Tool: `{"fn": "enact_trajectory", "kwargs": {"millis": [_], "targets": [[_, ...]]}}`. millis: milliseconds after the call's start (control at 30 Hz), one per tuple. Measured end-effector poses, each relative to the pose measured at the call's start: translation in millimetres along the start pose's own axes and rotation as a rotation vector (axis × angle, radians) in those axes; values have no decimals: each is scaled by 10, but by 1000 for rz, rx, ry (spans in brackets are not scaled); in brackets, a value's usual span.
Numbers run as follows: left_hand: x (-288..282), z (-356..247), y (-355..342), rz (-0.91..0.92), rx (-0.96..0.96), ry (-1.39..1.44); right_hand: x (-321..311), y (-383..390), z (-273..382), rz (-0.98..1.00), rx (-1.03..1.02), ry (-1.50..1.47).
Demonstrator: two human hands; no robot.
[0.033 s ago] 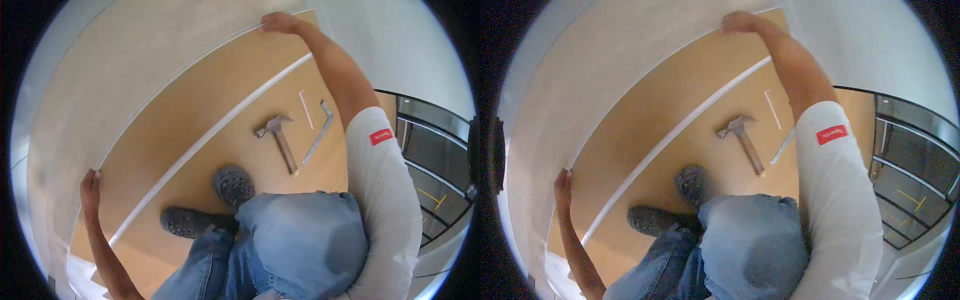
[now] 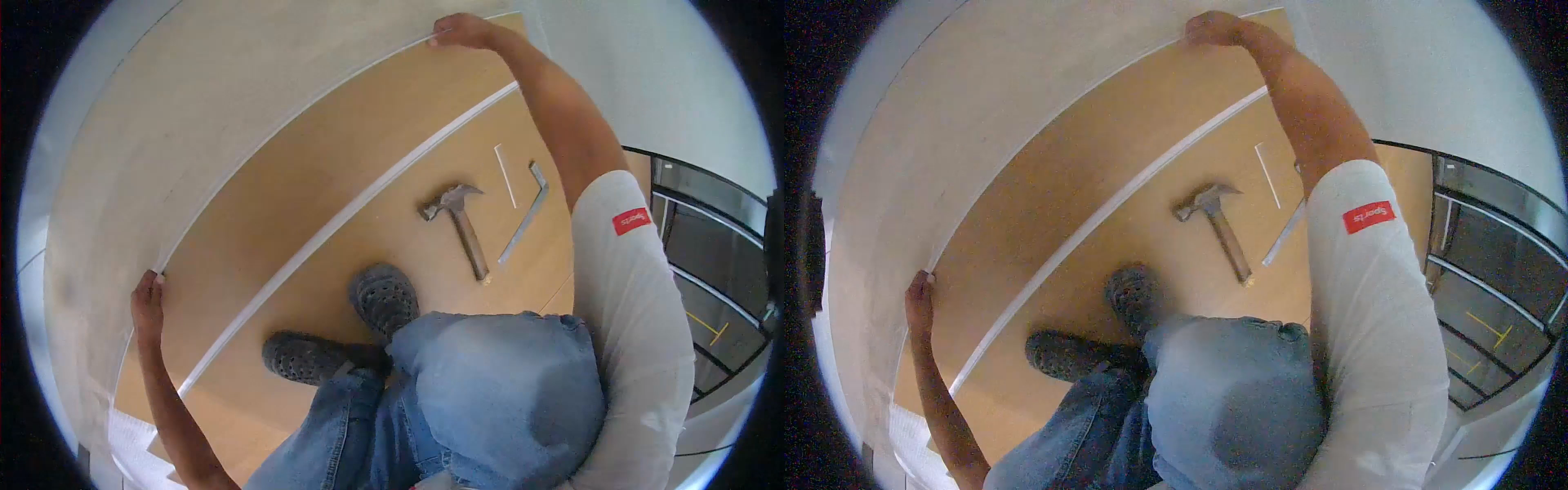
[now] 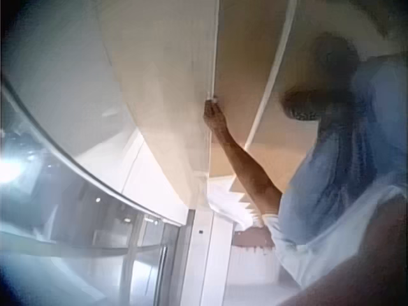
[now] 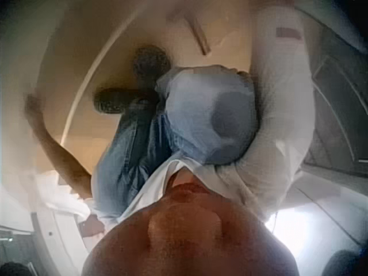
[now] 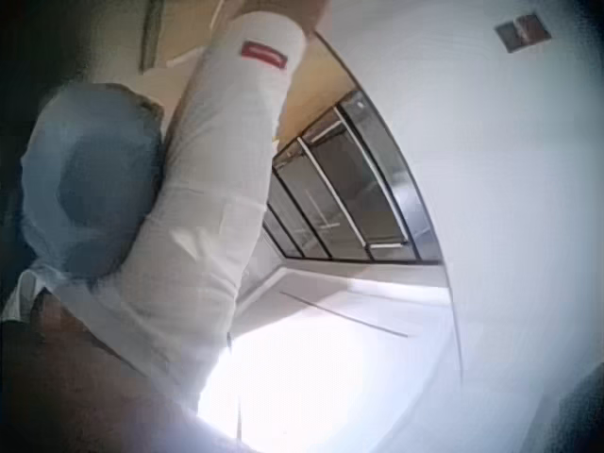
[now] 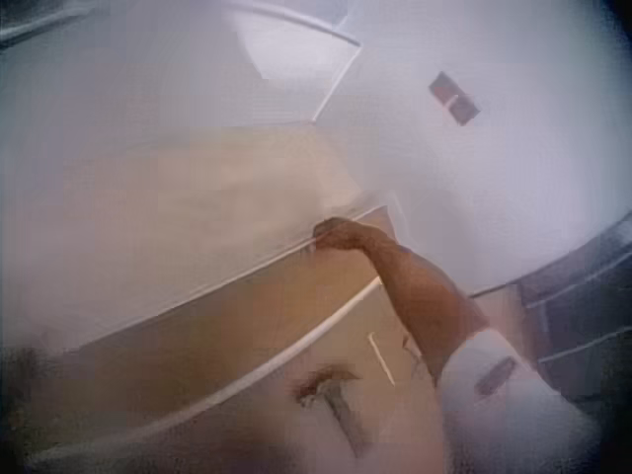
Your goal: The person positions and secures wooden tiles onto a floor surface by hand and using a hammer.
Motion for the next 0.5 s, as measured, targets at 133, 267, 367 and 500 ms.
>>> {"fn": "enact_trajectory", "kwargs": {"millis": [133, 267, 367, 500], "targets": [[-153, 116, 183, -5, -9, -99, -99, -226, 29, 84, -234, -121], [-146, 161, 228, -76, -27, -15, -222, -38, 48, 52, -162, -107], [-197, 140, 256, -35, -73, -5, -153, -15, 45, 43, -84, -188], [-183, 141, 319, -66, -80, 3, -160, 37, 92, 55, -91, -206]]}}
Point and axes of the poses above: each hand's wrist, its own y-axis away from the middle knuckle, its own x-axis out of the palm, z = x × y, the point moved 2 cm from there along -y, towards the middle knuckle, and after that the axes turned 2 degrees about -y, right-handed, at the moved point
